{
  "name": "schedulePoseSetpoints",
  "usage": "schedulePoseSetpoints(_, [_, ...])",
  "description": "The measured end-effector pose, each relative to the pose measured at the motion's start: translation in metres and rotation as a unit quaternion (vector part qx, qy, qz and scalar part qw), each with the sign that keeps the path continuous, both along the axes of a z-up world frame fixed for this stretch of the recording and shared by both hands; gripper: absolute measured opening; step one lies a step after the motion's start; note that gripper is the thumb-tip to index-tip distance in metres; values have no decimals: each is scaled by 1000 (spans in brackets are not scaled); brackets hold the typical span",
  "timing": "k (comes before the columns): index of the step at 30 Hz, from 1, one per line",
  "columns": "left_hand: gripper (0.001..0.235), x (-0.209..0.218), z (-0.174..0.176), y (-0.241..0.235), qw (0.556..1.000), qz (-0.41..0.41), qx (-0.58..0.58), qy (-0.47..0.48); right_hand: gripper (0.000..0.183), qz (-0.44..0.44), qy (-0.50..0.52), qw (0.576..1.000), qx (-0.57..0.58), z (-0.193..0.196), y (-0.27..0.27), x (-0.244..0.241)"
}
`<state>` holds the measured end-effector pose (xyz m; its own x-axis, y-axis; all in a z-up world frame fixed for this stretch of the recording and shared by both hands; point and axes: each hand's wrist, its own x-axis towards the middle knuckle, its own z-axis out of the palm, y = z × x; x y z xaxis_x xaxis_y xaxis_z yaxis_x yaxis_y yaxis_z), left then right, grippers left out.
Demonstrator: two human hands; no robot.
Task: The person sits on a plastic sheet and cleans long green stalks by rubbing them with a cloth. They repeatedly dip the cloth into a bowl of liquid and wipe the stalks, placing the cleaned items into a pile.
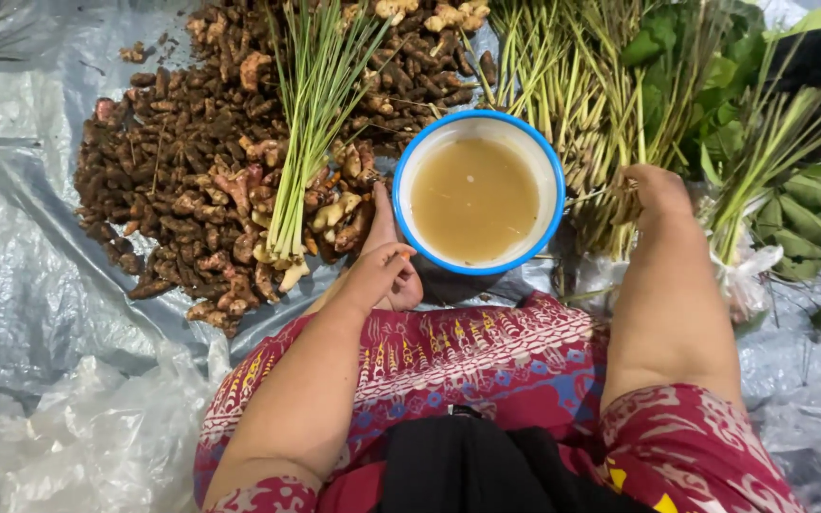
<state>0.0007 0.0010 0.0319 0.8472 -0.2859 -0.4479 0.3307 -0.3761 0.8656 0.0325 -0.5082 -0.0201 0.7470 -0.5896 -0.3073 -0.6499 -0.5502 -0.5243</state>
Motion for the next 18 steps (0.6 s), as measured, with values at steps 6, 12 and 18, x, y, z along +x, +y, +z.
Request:
schedulePoseSetpoints(6, [25, -2, 8, -2, 997, 55, -55, 17, 39, -279, -146, 879, 358, 175, 101, -40])
schedulePoseSetpoints(12, [22, -1, -9, -5, 998, 55, -37, -21, 22, -152, -299, 846, 415, 248, 190, -110])
schedulePoseSetpoints(18, [25, -29, 21, -17, 994, 48, -85, -52, 10, 153, -420, 824, 348, 168, 238, -143])
